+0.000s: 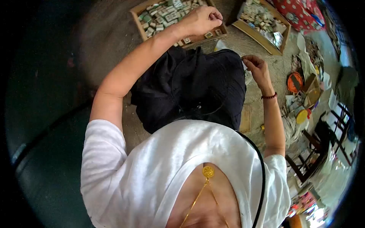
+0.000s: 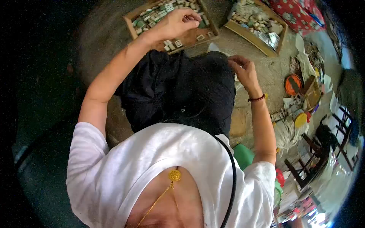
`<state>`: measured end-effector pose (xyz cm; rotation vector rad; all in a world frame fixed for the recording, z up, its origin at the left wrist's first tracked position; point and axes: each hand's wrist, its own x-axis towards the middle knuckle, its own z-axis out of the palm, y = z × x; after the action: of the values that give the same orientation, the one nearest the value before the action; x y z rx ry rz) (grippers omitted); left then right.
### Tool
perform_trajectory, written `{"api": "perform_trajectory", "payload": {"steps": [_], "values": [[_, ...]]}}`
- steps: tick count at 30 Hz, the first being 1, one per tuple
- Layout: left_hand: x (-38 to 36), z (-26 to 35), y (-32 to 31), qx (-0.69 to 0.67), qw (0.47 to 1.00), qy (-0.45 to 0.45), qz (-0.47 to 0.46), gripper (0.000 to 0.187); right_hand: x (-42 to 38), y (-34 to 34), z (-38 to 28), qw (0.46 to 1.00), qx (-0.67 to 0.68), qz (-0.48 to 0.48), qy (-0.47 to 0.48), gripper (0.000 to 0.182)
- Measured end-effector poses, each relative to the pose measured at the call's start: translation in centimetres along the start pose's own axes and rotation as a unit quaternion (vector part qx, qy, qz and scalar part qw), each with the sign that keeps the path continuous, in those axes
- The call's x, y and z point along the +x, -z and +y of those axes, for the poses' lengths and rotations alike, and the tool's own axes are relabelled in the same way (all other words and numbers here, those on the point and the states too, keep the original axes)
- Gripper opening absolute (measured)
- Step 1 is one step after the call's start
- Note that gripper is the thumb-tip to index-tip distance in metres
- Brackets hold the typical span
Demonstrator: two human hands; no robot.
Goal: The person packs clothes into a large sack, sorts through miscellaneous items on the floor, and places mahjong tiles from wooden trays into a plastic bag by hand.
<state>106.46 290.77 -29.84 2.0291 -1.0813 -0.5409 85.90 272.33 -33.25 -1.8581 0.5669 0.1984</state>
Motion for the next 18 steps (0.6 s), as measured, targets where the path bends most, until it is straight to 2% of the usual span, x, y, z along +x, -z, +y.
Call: {"api": "perform_trajectory", "payload": {"steps": [3,5,8,10,12,13,15,18], "values": [[-3.8,-0.5,0.6,-0.001,0.999,0.031,0.026,0.028,-0.9,-2.0,-1.0,0.997,-0.049,-0.051,0.044,0.023],[-5.2,-0.9,0.6,-0.001,0.998,0.056,0.03,0.028,-0.7,-2.7,-1.1,0.995,-0.044,-0.071,0.048,0.023],[-6.5,-1.4,1.2,-0.006,0.996,0.059,0.066,0.029,1.0,-2.5,-0.5,0.991,-0.025,-0.074,0.112,0.024],[-7.0,-1.5,2.6,-0.033,0.992,0.085,0.086,0.029,1.8,-1.8,-1.1,0.99,-0.067,-0.094,0.08,0.024],[-7.4,-3.2,3.9,-0.073,0.984,0.101,0.127,0.029,3.3,-1.1,0.0,0.989,-0.064,-0.093,0.1,0.026],[-7.5,-3.6,4.9,-0.066,0.984,0.1,0.133,0.029,4.2,-0.7,0.3,0.988,-0.063,-0.087,0.114,0.027],[-8.1,-4.1,6.5,-0.041,0.974,0.178,0.136,0.029,5.6,0.0,0.3,0.987,-0.063,-0.097,0.111,0.028],[-8.5,-4.4,7.2,-0.021,0.964,0.199,0.177,0.028,8.4,0.5,0.9,0.989,-0.044,-0.092,0.103,0.027]]}}
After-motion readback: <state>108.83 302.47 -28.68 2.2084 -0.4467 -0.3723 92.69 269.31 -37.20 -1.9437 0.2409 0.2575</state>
